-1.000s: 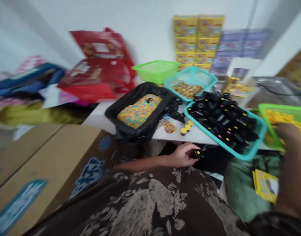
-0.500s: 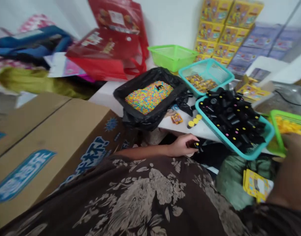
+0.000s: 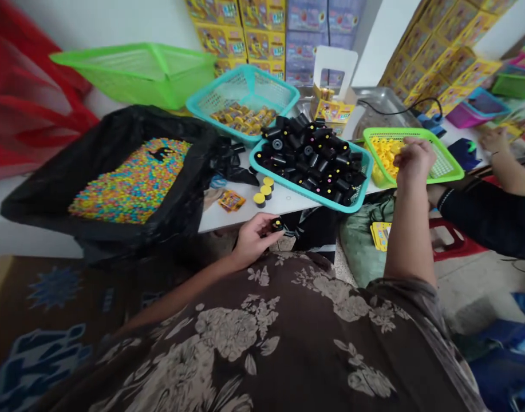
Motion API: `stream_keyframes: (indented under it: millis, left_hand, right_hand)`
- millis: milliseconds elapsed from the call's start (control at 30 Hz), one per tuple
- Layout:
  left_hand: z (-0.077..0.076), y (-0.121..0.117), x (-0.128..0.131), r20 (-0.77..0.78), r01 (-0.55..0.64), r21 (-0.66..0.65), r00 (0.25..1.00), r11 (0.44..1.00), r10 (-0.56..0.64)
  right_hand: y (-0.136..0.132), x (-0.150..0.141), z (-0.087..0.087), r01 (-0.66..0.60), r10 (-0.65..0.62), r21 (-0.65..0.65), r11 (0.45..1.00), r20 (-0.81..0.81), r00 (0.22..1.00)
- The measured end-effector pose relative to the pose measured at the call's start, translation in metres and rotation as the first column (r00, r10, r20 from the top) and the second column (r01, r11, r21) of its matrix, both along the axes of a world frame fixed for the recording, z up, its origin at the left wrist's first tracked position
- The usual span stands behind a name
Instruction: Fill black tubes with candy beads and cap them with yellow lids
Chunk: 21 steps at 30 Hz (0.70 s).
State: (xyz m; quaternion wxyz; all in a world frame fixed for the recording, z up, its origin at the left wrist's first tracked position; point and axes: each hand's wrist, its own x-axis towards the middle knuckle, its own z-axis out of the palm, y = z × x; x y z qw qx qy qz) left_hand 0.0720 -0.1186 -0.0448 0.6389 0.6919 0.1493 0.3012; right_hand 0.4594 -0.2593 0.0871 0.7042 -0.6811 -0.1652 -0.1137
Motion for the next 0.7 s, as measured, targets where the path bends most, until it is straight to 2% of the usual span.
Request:
stream_keyframes:
  millis: [67,100,167,200,267,333,433,700]
  left_hand:
    - [0.003,-0.003,0.005,0.017,0.000,-0.018,1.000,1.000,0.000]
    - [0.004,-0.004,0.007,0.025,0.003,-0.021,1.000,1.000,-0.002]
    - [0.005,-0.005,0.011,0.033,0.004,-0.007,0.999,1.000,-0.004]
    - [0.004,-0.005,0.012,0.032,0.003,0.007,0.999,1.000,-0.003]
    - [0.003,-0.005,0.012,0.025,-0.008,0.033,1.000,0.999,0.008]
    - [0.000,-0.005,0.009,0.024,-0.029,0.044,0.999,0.999,0.028]
    - [-0.002,-0.003,0.004,0.029,-0.071,0.063,0.997,0.996,0.069]
    - [-0.003,0.006,-0.001,0.002,-0.154,0.155,0.988,0.976,0.155]
  right_hand:
    - [-0.002,-0.057,-0.010,-0.231,0.245,0.162,0.959,-0.072,0.967]
    - [-0.001,-0.090,-0.018,-0.392,0.409,0.190,0.900,-0.057,0.911]
    - [0.005,-0.158,-0.039,-0.678,0.698,0.166,0.716,-0.147,0.701]
    - [0.009,-0.188,-0.050,-0.740,0.757,0.174,0.650,-0.232,0.611]
    - [0.021,-0.232,-0.071,-0.787,0.798,0.213,0.579,-0.345,0.494]
    - [0.034,-0.253,-0.087,-0.784,0.786,0.219,0.581,-0.400,0.471]
    - [0.045,-0.255,-0.102,-0.766,0.745,0.161,0.622,-0.423,0.516]
    - [0.056,-0.262,-0.113,-0.673,0.635,0.022,0.739,-0.357,0.686]
